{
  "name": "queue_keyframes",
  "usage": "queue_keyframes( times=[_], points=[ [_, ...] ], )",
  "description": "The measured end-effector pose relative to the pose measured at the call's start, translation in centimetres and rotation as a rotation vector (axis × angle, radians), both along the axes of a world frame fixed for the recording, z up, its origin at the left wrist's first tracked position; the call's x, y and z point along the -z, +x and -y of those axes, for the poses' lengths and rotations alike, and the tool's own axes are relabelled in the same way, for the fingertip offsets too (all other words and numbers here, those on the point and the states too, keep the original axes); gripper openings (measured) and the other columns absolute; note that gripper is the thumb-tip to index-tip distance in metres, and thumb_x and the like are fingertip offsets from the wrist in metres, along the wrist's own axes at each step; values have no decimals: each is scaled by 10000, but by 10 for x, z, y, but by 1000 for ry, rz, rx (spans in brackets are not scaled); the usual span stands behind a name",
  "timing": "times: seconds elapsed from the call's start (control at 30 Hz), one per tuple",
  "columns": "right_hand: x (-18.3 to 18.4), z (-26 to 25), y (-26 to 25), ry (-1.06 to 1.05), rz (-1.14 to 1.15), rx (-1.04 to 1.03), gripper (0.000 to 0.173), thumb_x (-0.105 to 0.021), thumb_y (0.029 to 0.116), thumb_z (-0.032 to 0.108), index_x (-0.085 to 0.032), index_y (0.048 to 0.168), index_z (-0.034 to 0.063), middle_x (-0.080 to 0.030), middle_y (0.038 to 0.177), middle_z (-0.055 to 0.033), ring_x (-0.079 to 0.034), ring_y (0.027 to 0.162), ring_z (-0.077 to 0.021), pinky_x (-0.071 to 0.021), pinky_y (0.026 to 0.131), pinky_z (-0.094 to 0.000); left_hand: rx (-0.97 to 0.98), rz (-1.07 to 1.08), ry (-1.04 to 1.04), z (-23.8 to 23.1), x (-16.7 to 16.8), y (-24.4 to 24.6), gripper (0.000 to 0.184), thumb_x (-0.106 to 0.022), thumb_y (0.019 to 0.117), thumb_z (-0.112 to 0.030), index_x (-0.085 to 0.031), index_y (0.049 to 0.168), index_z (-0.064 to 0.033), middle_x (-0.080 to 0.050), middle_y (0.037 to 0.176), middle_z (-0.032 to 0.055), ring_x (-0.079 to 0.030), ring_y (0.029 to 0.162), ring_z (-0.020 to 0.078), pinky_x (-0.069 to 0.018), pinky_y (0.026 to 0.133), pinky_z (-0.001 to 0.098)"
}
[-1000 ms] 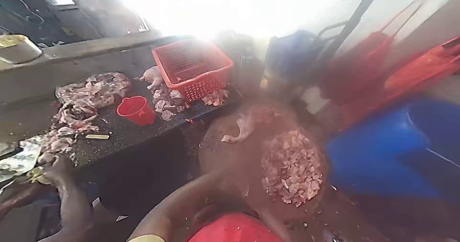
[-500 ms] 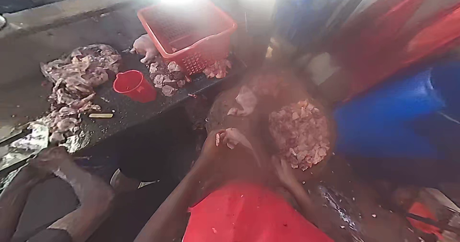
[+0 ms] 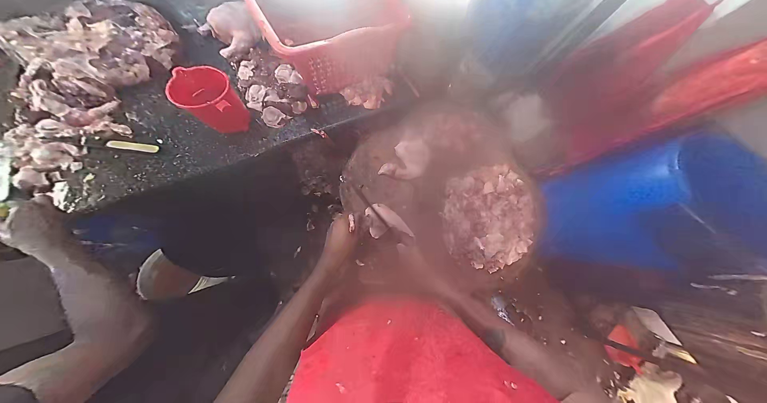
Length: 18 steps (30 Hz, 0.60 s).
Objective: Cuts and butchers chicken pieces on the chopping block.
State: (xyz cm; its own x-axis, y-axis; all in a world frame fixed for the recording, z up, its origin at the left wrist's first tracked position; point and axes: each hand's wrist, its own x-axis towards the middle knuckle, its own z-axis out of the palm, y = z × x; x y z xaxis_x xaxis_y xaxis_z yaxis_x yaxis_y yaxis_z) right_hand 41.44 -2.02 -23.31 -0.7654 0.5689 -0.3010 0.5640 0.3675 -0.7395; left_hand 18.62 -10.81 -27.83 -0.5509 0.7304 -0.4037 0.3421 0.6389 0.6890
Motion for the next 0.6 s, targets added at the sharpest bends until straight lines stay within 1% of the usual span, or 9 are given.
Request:
queue_keyframes(
  times=[0.07,0.13,0.27,0.37,0.4,0.47,0.5,0.53,0.6],
  points=[
    [20,-9,-2,-105,295,-1,545,-349,1113,429,-589,1324,-13,-675,1154,-223,-668,1084,-333,-514,982,-537,-28,6,1,9,4,-6,453,-409,1099,-345,-654,1245,8,-712,1124,209,-688,1089,341,-507,1011,550],
    [-2,-15,-3,-86,342,6,561,-346,1106,468,-586,1344,20,-693,1121,-198,-688,1039,-322,-533,949,-540,-71,31,10,26,13,-15,460,-405,1106,-357,-654,1245,3,-721,1100,189,-698,1058,316,-519,996,530],
    [-59,-22,-15,60,134,55,563,-327,1080,527,-602,1295,85,-681,924,-94,-675,842,-235,-560,794,-492,-90,111,88,49,35,-31,426,-454,1091,-353,-655,1246,-10,-713,1114,176,-694,1048,276,-529,985,503],
    [-48,-16,-25,-23,-130,5,625,-323,1076,543,-615,1249,18,-657,872,-71,-637,771,-148,-564,735,-376,-50,104,134,53,41,-39,406,-461,1090,-342,-659,1227,-14,-718,1059,154,-707,961,234,-562,918,471],
    [-34,-15,-25,-98,-114,-26,577,-345,1081,487,-608,1246,0,-649,890,-88,-628,781,-154,-557,753,-373,-41,102,131,53,40,-40,405,-460,1092,-339,-658,1223,-11,-719,1041,151,-709,937,225,-568,901,463],
    [1,-21,-21,-212,91,-71,522,-364,1107,429,-602,1271,-5,-668,998,-178,-660,903,-257,-543,866,-467,-37,119,106,51,31,-43,405,-456,1097,-331,-653,1224,-1,-717,1037,154,-703,926,220,-561,899,454],
    [14,-27,-17,-240,186,-59,532,-359,1111,436,-607,1262,-10,-661,1033,-200,-655,940,-287,-527,890,-495,-48,127,101,51,26,-44,404,-455,1096,-332,-652,1221,-2,-716,1018,146,-703,885,210,-574,862,442],
    [14,-31,-15,-221,248,-29,549,-358,1109,453,-607,1287,-4,-669,1082,-208,-661,991,-303,-517,925,-514,-66,133,96,53,19,-47,397,-454,1095,-331,-654,1214,-9,-712,993,134,-697,837,194,-583,817,426],
    [-5,-33,-9,-54,250,36,555,-385,1091,487,-633,1269,24,-698,1037,-166,-686,964,-286,-542,903,-523,-108,176,68,64,11,-49,389,-449,1098,-310,-651,1236,-8,-713,1013,142,-698,834,200,-585,810,435]
  ],
)
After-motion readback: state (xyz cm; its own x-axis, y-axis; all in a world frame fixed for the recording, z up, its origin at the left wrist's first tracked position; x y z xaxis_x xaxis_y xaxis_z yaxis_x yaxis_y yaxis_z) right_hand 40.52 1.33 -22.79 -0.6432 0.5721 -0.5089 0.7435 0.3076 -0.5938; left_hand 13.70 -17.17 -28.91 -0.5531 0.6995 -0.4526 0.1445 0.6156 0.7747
